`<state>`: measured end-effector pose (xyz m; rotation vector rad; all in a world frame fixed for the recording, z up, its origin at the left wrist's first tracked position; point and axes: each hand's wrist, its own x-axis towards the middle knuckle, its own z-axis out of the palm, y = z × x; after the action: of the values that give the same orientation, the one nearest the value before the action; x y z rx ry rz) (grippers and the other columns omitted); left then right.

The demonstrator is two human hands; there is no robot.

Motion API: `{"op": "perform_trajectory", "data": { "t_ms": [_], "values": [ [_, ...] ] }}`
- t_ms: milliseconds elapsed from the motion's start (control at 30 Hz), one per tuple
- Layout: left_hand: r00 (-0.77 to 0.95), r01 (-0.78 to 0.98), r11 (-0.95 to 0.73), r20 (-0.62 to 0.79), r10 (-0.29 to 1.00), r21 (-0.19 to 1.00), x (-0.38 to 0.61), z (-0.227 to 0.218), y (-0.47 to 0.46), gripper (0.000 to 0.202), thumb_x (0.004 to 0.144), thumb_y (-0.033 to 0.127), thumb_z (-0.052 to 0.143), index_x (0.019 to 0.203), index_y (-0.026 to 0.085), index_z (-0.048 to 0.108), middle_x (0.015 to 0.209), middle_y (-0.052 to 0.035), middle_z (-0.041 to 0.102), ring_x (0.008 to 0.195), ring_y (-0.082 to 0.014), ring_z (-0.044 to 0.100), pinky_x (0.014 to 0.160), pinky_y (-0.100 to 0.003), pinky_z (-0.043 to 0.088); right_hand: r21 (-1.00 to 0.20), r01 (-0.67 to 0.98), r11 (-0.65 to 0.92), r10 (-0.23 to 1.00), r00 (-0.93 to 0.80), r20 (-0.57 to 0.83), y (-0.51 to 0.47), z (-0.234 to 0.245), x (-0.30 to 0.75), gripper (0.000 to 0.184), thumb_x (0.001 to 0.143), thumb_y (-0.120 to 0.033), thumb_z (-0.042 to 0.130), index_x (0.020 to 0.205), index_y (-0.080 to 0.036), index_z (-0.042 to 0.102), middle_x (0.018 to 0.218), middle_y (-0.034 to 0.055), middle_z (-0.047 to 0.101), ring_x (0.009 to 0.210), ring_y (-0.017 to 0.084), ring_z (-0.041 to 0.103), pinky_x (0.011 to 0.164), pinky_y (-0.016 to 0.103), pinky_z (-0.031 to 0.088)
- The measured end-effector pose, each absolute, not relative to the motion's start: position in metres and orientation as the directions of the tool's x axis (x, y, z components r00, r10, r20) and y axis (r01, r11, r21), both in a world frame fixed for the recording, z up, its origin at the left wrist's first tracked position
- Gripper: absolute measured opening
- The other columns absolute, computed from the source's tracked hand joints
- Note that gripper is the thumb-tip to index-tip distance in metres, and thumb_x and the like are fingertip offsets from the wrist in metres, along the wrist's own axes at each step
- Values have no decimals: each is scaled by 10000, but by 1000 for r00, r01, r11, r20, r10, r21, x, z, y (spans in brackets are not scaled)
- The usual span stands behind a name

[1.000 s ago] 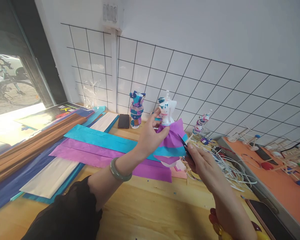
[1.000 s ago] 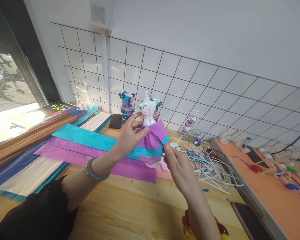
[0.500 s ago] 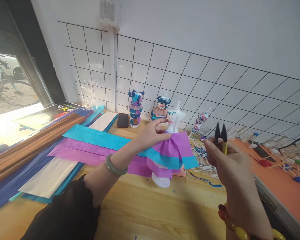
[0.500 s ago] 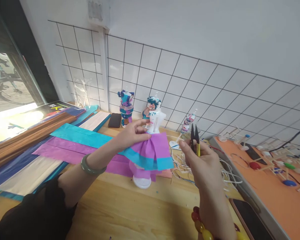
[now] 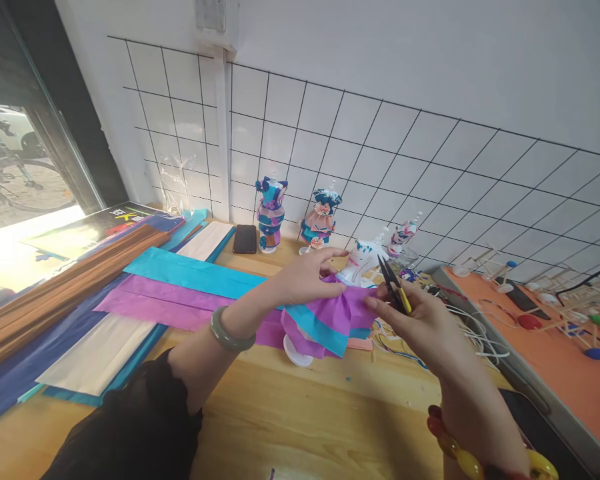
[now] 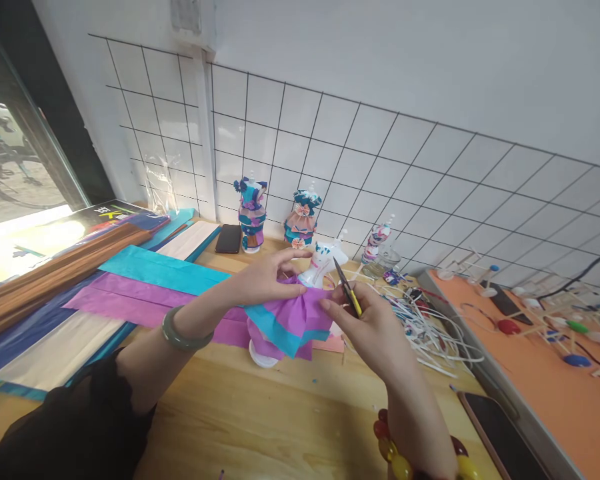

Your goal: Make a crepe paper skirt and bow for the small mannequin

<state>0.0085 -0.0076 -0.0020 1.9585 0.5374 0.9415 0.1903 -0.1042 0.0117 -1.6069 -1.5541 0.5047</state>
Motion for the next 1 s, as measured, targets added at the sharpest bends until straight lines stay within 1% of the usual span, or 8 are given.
{"op": "perform_trajectory", "data": {
  "t_ms": [133,267,367,500,667,800,867,1000],
  "values": [
    [607,54,-550,410,680,833,9,-3,-9,598,706,265,611,1280,212,452,836,-35,626,803,-183,594,742,-322,471,-757,640,131,969,80,234,-104,10,191,296,708,-466,645,784,-190,572,682,11,560,600,142,509,511,247,428],
    [601,85,-588,429,674,805,9,-2,-9,612,697,260,612,1286,214,452,811,-30,627,764,-180,594,701,-309,475,-764,637,104,961,135,243,-104,10,193,306,724,-473,625,824,-190,570,628,0,527,523,128,461,436,239,382],
    [601,65,-586,437,669,808,9,-4,-8,605,677,243,624,1264,223,480,769,-16,620,726,-170,592,664,-292,478,-715,689,116,941,154,302,-104,10,193,267,730,-443,623,815,-195,572,672,13,559,563,138,492,466,239,396],
    [640,40,-477,344,687,878,9,-9,-2,582,668,260,642,1233,215,509,662,8,581,672,-162,590,601,-267,467,-612,779,134,901,161,402,-99,6,194,212,748,-397,610,833,-204,584,744,19,614,578,138,508,509,244,393],
    [706,54,-242,135,695,969,12,-16,4,614,681,339,658,1250,201,476,805,-44,641,685,-169,609,586,-272,467,-546,835,75,879,204,432,-97,2,194,233,779,-420,573,891,-217,596,680,-5,599,503,118,465,493,245,354],
    [614,66,-254,162,773,965,14,-18,6,632,666,367,674,1243,192,483,799,-61,656,688,-197,614,588,-302,474,-563,825,52,845,264,465,-102,9,188,282,783,-483,554,832,-206,571,589,-27,515,474,112,419,470,240,320],
    [553,70,-292,207,807,954,15,-18,7,642,679,348,663,1264,182,458,795,-64,656,686,-199,610,599,-312,472,-576,813,82,887,204,415,-106,13,185,308,793,-508,527,768,-202,552,614,-19,501,526,120,428,495,241,325],
    [416,64,-409,349,840,910,16,-17,7,661,713,332,639,1307,163,403,867,-82,646,800,-208,606,701,-333,471,-706,703,88,983,54,176,-106,11,181,415,865,-552,360,716,-200,522,570,-29,401,521,118,371,472,238,293]
  ]
}}
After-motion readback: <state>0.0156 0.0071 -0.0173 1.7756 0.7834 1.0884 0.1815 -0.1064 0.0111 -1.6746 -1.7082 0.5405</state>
